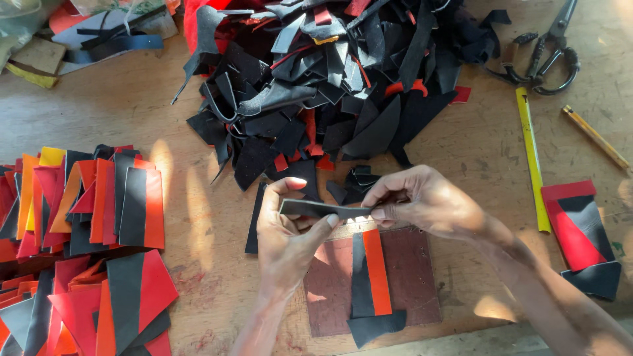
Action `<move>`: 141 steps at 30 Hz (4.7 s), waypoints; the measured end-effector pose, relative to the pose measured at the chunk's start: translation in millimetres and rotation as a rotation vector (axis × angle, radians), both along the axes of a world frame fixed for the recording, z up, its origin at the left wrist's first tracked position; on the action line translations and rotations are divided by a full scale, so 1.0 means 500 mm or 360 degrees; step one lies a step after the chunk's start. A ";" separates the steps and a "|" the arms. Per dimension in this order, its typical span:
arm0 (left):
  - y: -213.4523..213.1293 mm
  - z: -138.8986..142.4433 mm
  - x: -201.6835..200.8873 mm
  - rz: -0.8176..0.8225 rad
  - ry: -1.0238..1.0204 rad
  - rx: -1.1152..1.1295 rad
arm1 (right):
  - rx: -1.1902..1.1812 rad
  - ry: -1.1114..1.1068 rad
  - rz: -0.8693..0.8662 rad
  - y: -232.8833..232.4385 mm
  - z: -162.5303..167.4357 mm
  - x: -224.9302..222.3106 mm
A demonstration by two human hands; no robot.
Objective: The person assembles red and black shoe parts on a wooden workbench. They cut, fold, and align pieces using shears and a template, then stack the finished units.
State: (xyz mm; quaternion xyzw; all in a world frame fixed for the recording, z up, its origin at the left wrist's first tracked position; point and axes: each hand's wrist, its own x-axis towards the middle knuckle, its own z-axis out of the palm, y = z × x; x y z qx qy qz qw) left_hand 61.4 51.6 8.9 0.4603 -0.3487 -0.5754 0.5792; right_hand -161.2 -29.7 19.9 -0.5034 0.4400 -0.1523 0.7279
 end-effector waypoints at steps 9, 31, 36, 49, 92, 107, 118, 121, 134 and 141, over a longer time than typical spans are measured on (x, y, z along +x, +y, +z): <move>-0.018 0.035 0.012 -0.0061 -0.0841 0.0620 | -0.0413 0.0691 0.0300 -0.045 0.016 -0.001; -0.246 -0.093 -0.002 -0.0093 -0.1311 0.0385 | -0.0422 0.0483 0.0224 -0.269 -0.099 -0.017; -0.317 -0.120 -0.012 -0.0158 -0.1198 0.0636 | -0.0449 0.0495 0.0275 -0.339 -0.140 -0.029; -0.473 -0.212 -0.029 -0.0140 -0.1443 0.0425 | -0.1057 0.0389 0.0398 -0.485 -0.247 -0.052; -0.343 -0.209 -0.120 -0.0462 -0.1709 -0.0224 | -0.1260 0.0386 0.0350 -0.325 -0.254 -0.109; -0.071 0.024 -0.114 -0.0451 -0.1636 -0.0233 | -0.1420 0.0377 0.0289 -0.043 -0.007 -0.106; -0.207 0.211 -0.242 -0.0426 -0.1658 -0.0225 | -0.2888 0.1237 -0.0321 -0.239 0.214 -0.396; -0.255 0.213 -0.281 -0.0375 -0.1596 -0.0207 | -0.1798 0.1718 -0.0847 -0.463 0.171 -0.520; -0.215 0.183 -0.176 -0.0183 -0.1463 -0.0501 | -0.1482 0.1839 -0.0860 -0.512 0.096 -0.598; -0.189 0.219 -0.145 -0.0014 -0.1494 -0.0594 | -0.1238 0.1072 -0.1207 -0.071 0.045 -0.507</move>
